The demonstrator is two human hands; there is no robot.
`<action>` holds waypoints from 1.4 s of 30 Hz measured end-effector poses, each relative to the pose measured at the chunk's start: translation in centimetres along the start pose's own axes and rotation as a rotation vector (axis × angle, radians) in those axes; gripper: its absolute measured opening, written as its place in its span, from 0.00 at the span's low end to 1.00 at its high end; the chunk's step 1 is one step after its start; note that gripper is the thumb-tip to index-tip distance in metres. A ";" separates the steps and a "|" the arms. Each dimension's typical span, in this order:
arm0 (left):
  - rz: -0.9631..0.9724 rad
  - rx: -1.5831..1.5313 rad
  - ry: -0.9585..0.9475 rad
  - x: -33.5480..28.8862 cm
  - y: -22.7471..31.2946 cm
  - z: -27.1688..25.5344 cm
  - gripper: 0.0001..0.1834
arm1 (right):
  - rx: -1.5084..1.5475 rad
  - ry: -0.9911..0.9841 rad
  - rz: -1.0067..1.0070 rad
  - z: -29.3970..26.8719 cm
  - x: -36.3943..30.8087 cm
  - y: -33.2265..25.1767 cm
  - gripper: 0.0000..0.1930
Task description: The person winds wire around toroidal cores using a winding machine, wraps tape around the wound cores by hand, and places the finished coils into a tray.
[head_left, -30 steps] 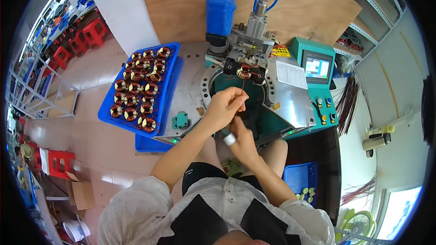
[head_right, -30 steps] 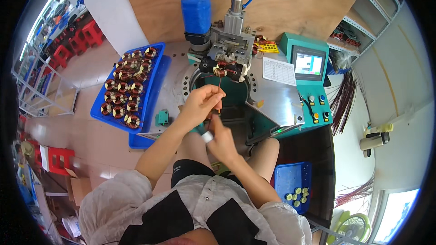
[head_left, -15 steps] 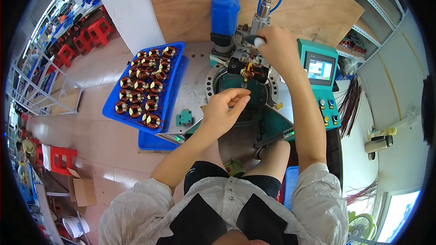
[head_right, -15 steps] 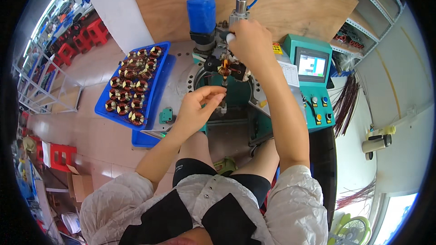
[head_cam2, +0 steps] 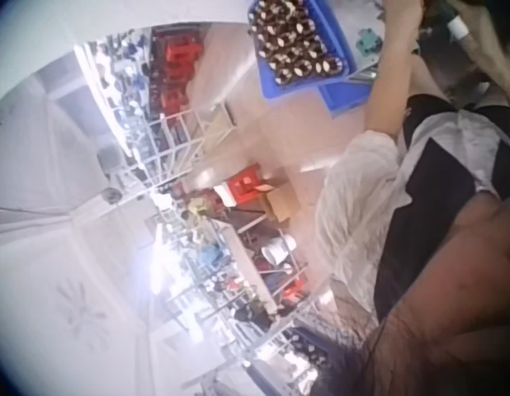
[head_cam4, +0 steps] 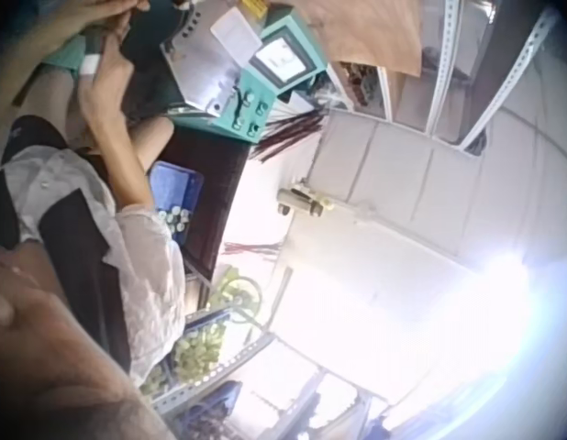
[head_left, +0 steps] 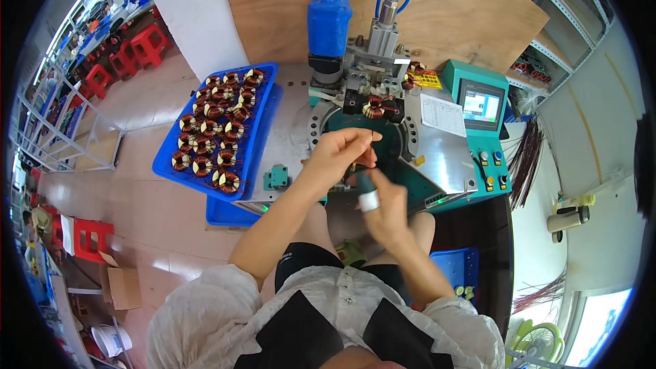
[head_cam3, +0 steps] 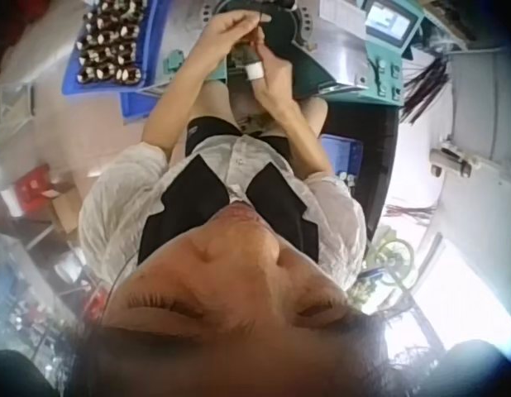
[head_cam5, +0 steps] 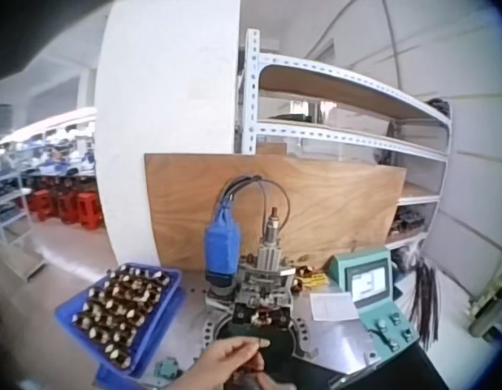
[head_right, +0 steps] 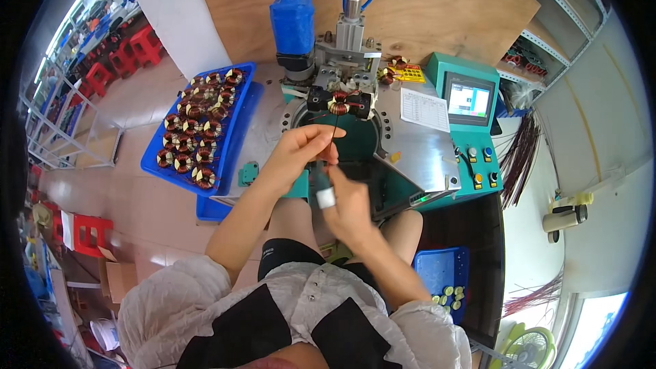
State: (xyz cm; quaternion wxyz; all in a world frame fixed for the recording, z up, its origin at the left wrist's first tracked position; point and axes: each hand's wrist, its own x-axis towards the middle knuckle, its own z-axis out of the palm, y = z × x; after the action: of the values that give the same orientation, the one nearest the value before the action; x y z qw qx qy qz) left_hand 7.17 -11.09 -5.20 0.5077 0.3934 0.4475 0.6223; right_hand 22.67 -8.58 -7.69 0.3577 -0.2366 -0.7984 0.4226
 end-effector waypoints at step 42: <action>0.353 0.814 0.377 0.6 -2.2 1.2 0.17 | -0.877 0.014 -0.338 -6.2 14.2 -3.3 0.10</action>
State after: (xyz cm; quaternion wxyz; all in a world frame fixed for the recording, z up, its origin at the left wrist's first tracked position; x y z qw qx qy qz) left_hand 8.78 -10.11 -6.90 0.1090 0.5104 0.6655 0.5337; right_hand 18.19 2.48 2.72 0.2930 -0.2351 -0.9265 -0.0205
